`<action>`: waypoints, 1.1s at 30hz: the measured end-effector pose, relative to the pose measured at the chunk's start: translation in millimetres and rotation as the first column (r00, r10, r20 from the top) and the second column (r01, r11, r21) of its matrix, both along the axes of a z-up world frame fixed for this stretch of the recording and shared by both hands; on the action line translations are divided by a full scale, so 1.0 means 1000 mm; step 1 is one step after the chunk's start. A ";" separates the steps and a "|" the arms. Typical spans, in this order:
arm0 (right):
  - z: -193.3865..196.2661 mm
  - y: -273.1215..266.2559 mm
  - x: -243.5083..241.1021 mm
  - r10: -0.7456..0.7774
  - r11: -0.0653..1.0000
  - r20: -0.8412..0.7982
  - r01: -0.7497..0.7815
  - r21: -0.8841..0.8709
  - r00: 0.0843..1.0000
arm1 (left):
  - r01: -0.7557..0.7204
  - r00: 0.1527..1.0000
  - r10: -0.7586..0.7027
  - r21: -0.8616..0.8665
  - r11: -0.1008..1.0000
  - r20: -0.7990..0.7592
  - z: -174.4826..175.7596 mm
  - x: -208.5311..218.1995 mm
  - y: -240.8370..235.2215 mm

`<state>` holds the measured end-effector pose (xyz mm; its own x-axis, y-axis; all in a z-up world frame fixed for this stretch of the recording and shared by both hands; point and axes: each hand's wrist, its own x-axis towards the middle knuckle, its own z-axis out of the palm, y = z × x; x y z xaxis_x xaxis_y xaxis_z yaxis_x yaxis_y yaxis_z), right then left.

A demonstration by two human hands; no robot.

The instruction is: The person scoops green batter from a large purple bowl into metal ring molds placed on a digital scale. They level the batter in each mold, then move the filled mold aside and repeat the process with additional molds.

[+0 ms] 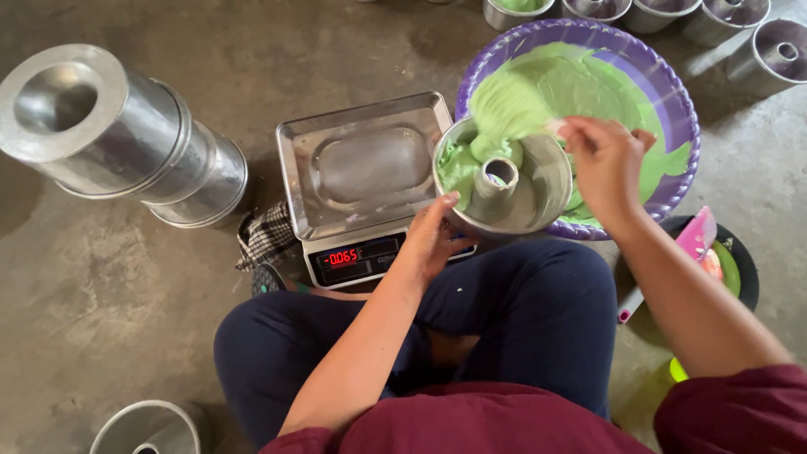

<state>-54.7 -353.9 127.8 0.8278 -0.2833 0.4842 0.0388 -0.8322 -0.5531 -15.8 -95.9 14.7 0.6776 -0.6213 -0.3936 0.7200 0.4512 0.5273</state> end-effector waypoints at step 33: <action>-0.248 -0.222 0.094 -0.384 0.761 -0.484 -0.027 -0.648 0.787 | -0.244 0.970 0.243 0.122 0.962 0.019 -0.018 0.027 0.085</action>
